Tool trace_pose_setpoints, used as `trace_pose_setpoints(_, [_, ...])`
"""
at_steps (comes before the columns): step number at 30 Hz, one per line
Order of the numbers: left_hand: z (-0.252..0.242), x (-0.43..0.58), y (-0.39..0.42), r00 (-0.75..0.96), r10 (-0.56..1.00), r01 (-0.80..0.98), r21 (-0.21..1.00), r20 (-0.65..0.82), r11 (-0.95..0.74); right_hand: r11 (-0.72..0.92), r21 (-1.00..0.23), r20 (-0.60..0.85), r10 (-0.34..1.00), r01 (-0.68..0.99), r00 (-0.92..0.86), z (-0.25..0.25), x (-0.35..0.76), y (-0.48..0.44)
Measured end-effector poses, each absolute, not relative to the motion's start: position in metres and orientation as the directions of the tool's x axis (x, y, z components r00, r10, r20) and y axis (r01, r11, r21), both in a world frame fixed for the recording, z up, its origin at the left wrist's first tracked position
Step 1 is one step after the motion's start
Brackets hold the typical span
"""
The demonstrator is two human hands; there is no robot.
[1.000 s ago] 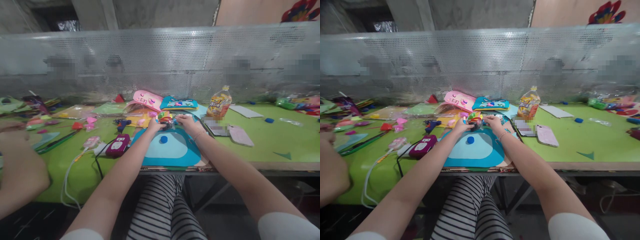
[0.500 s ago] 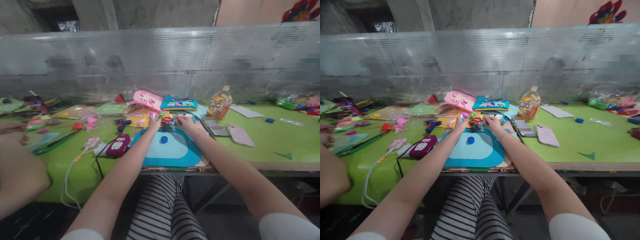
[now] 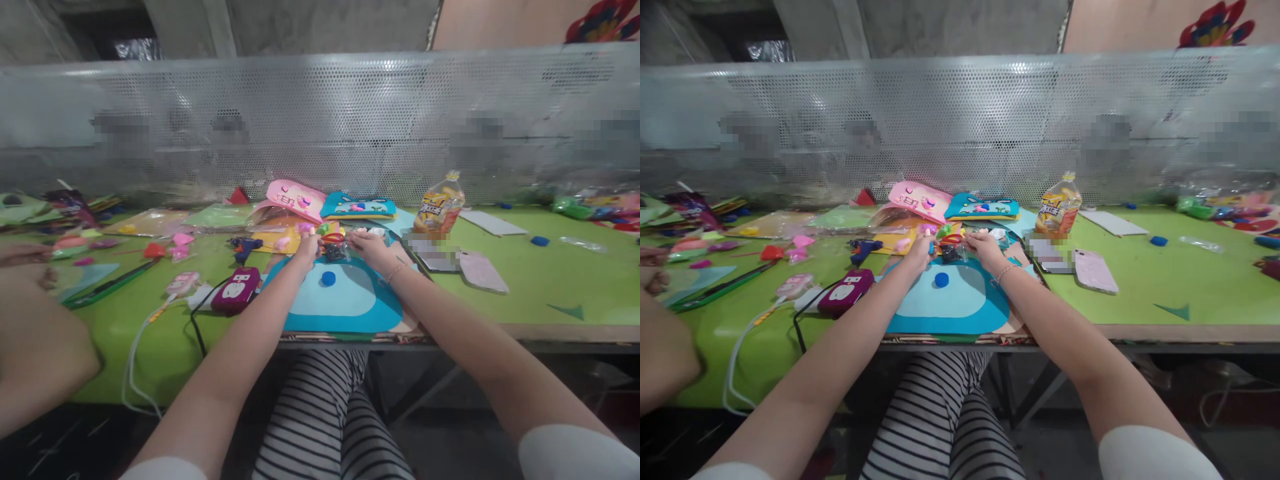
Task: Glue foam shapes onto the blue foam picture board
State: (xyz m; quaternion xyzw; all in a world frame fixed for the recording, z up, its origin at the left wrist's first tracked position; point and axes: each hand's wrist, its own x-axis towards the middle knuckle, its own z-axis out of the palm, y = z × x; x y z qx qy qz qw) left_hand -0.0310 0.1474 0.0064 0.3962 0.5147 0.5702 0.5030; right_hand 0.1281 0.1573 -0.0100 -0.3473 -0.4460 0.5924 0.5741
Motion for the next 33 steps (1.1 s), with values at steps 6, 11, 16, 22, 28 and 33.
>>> trace_pose_setpoints(6, [0.0055, -0.0296, 0.1483, -0.185, 0.981, -0.209, 0.978, -0.054, 0.014, 0.036, -0.931, 0.093, 0.986, -0.363, -0.142, -0.0064, 0.1295, 0.1525])
trace_pose_setpoints(11, [0.0036, -0.0287, 0.1451, -0.123, 0.992, -0.191, 0.981, 0.017, -0.04, 0.054, -0.931, 0.112, 0.984, -0.361, -0.142, -0.0053, 0.1292, 0.1514])
trace_pose_setpoints(16, [0.0035, -0.0285, 0.144, -0.118, 0.993, -0.204, 0.979, 0.004, -0.028, 0.039, -0.94, 0.097, 0.983, -0.339, -0.158, -0.0066, 0.1287, 0.1508])
trace_pose_setpoints(22, [0.0052, -0.0278, 0.1415, -0.111, 0.994, -0.196, 0.981, -0.007, -0.014, -0.017, -0.919, 0.076, 0.973, -0.394, -0.219, -0.0056, 0.1279, 0.1483])
trace_pose_setpoints(28, [0.0052, -0.0276, 0.1413, -0.106, 0.994, -0.195, 0.98, 0.004, -0.025, 0.018, -0.942, 0.1, 0.968, -0.337, -0.23, -0.0087, 0.1268, 0.1518])
trace_pose_setpoints(33, [0.0048, -0.0279, 0.1413, -0.103, 0.995, -0.201, 0.979, 0.007, -0.027, 0.046, -0.957, 0.104, 0.976, -0.286, -0.191, -0.01, 0.1275, 0.1541])
